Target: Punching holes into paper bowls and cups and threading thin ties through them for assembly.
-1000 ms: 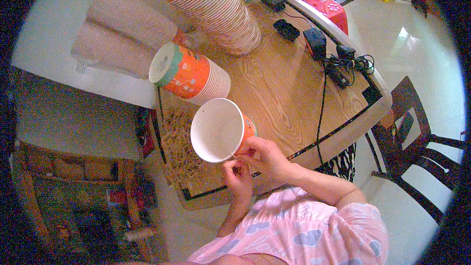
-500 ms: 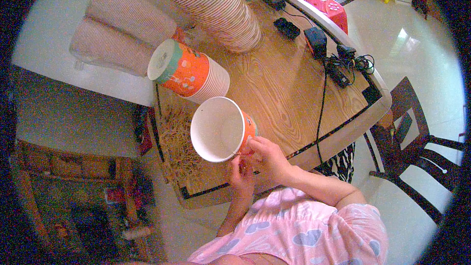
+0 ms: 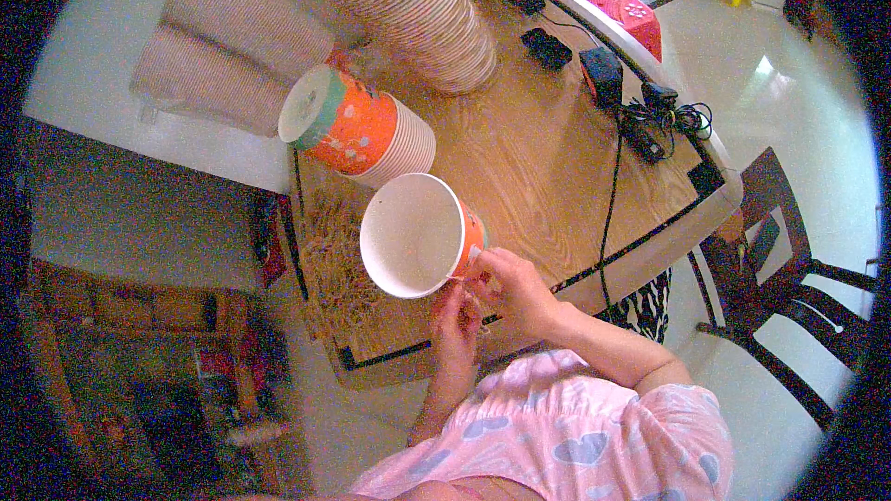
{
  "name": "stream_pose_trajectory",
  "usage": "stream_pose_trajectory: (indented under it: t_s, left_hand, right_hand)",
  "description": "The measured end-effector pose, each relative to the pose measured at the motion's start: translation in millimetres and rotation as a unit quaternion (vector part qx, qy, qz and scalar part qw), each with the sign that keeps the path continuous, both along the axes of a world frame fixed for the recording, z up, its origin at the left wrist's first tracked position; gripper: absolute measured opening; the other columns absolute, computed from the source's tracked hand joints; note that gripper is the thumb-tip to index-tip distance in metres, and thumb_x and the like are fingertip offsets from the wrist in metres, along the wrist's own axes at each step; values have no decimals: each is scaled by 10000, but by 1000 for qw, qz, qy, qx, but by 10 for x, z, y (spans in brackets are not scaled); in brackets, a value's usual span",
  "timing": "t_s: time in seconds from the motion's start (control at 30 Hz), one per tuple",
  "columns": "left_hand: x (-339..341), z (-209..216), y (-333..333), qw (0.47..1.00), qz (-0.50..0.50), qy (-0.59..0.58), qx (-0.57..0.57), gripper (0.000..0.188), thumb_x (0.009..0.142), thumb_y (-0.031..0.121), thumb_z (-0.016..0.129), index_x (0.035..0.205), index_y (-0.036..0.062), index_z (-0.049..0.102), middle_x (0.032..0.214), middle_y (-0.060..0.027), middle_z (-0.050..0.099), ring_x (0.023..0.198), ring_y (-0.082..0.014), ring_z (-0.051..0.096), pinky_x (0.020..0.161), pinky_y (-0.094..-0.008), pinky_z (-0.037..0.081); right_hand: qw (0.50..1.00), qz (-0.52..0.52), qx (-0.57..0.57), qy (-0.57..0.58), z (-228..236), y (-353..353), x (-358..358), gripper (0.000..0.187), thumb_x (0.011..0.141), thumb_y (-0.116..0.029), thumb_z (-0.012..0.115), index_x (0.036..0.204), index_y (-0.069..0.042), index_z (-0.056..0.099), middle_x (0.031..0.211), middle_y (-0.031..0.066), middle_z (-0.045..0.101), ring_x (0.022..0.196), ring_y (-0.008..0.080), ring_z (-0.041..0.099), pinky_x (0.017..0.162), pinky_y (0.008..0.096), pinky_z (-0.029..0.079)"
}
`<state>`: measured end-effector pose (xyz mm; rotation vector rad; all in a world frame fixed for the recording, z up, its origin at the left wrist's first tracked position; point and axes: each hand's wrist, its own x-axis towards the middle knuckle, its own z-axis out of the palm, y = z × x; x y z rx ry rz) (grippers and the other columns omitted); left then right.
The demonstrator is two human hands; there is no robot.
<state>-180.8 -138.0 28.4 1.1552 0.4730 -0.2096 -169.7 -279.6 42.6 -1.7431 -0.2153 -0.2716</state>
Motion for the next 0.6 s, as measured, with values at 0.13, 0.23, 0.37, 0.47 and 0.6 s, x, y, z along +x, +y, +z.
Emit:
stream_pose_trajectory:
  t_s: [0.13,0.23,0.37,0.47,0.6]
  left_hand:
    - [63,-94,56,994,-46,-58,-75,71,854,90,591,916,58,608,643,28,514,480,-38,412,374,-171,261]
    - [54,56,-16,996,-35,-19,-80,63,849,74,589,908,57,606,650,23,518,476,-36,398,377,-169,258]
    - [62,-94,56,996,-23,-19,-90,61,850,72,583,904,59,609,640,19,515,464,-43,383,377,-174,250]
    - [71,-66,70,991,-46,-23,-121,75,855,83,577,911,50,614,628,16,512,458,-48,385,376,-181,250]
    - [76,-35,63,992,-54,-13,-115,109,861,96,573,933,38,630,597,26,486,449,-50,363,384,-187,245]
  right_hand:
    - [1000,-11,-16,-9,30,8,8,116,717,15,664,792,-35,591,784,85,598,747,228,594,660,312,483]
    - [998,-12,-52,-44,-12,-9,9,118,713,-15,684,798,-47,609,803,73,602,770,238,587,679,326,481]
    - [992,-20,-54,-116,6,-4,-10,119,710,-47,697,810,-64,635,843,58,603,801,234,582,696,338,473]
    - [989,-33,-66,-129,0,-6,-33,127,705,-62,703,821,-69,650,856,54,602,803,232,579,694,341,467]
    - [984,-40,-98,-143,-20,-33,-42,147,700,-78,710,841,-73,668,863,54,602,798,231,575,687,338,460]
